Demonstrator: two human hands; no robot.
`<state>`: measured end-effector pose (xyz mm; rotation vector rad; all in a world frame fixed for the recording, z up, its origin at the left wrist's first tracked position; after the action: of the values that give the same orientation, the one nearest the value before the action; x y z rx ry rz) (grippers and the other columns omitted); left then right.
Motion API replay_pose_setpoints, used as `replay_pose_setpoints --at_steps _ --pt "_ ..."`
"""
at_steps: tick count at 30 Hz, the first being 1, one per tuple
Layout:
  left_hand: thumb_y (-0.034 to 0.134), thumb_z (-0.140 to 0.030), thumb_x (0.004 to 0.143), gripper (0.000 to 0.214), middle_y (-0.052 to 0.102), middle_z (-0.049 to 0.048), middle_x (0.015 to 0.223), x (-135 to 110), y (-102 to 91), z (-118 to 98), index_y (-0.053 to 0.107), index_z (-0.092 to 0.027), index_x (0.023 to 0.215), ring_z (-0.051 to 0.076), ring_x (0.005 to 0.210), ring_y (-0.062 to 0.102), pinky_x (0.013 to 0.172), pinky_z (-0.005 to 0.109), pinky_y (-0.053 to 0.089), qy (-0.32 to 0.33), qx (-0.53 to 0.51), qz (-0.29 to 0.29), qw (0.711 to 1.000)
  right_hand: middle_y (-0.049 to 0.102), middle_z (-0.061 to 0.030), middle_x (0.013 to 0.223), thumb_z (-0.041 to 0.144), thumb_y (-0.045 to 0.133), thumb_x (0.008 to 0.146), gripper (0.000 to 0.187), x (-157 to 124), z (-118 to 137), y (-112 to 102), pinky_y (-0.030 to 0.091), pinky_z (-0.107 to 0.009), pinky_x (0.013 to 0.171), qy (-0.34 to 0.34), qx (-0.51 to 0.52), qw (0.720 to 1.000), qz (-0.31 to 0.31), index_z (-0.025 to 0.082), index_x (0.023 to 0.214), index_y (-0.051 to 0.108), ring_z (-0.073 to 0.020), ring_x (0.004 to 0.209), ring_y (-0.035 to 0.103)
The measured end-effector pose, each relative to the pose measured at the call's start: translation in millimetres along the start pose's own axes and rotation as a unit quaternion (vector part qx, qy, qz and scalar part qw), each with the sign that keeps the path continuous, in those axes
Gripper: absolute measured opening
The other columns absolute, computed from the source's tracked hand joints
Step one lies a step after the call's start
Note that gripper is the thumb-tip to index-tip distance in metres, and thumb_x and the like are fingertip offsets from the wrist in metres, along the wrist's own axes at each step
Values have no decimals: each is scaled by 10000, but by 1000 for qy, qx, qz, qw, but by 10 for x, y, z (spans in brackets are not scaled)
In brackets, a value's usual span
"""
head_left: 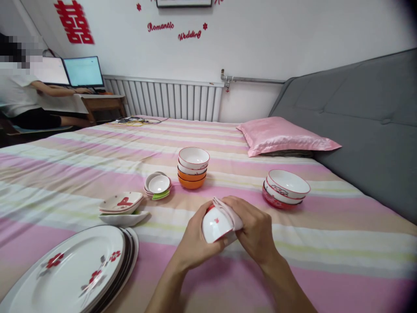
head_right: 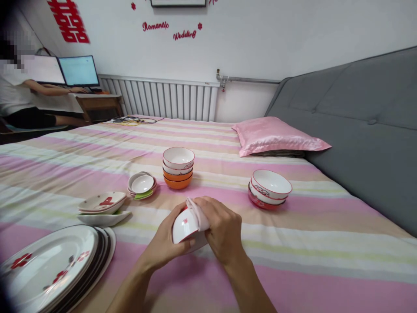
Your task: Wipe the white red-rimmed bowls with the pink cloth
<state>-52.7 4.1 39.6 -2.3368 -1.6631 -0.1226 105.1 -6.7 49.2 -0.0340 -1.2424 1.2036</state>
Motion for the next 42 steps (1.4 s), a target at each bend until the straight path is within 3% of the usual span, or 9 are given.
replay_pose_setpoints --at_steps 4,9,17,21,27,31,36,39,42 --pt "602 -159 564 460 620 22 860 -16 -18 -20 544 -168 1021 188 735 558 640 271 438 13 97 -6 995 695 -50 1067 58 431 730 452 14 76 27 503 -323 875 -46 -31 998 2 219 1102 631 -218 1018 642" --pt "581 -174 539 469 628 15 817 -23 0 -3 553 -171 1007 186 698 556 629 268 428 40 110 -60 991 693 -38 1073 67 472 741 430 18 40 44 502 -310 892 -39 21 999 -11 227 1108 628 -200 1029 635" --pt "588 -240 540 497 655 45 930 -16 -9 28 574 -173 1032 246 853 591 750 307 446 56 16 -76 995 696 -31 1052 61 512 708 438 29 -78 68 517 -275 816 92 168 981 -14 233 1090 638 -188 956 654" --pt "568 -287 558 522 642 59 1008 -16 -37 109 574 -167 1066 270 931 578 802 324 431 77 -38 -102 991 680 -41 1124 106 538 743 406 35 -142 175 479 -319 931 157 248 955 -41 228 1116 640 -199 1067 618" --pt "592 -337 570 522 640 63 997 -33 14 185 594 -153 1058 282 942 573 815 332 428 69 -141 -190 969 683 -69 1120 236 593 747 321 -4 -163 444 446 -427 973 278 348 892 -81 206 1056 673 -255 1083 605" --pt "642 -389 581 545 646 71 958 -36 19 298 612 -141 1065 283 931 577 788 319 446 83 -212 -244 943 711 -73 999 320 649 697 267 -87 -69 642 491 -404 881 413 425 802 -74 177 915 705 -268 979 636" --pt "638 -392 638 532 643 78 1014 -47 32 408 602 -152 1112 281 960 578 815 332 463 106 -247 -288 919 672 -68 1094 329 708 623 358 -166 117 828 481 -372 905 481 536 690 -70 191 953 692 -254 1046 609" --pt "649 -385 639 558 634 77 1044 -53 90 373 577 -160 1145 281 997 573 855 337 456 104 -243 -299 917 662 -73 1101 310 706 606 340 -176 155 849 491 -364 892 493 548 671 -80 189 924 694 -261 1081 590" --pt "655 -393 644 602 631 78 1059 -44 159 290 534 -169 1189 274 1009 574 853 333 457 79 -247 -287 922 647 -74 1138 291 692 602 290 -150 72 789 495 -354 877 485 525 693 -97 187 872 703 -264 1085 588"
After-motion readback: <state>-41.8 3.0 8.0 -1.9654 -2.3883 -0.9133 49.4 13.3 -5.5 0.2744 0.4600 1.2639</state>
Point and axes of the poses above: each hand's wrist, its own x-axis towards the middle knuckle, its own y-axis out of the palm, z = x × y, the point moved 1 cm from there along x, towards the middle knuckle
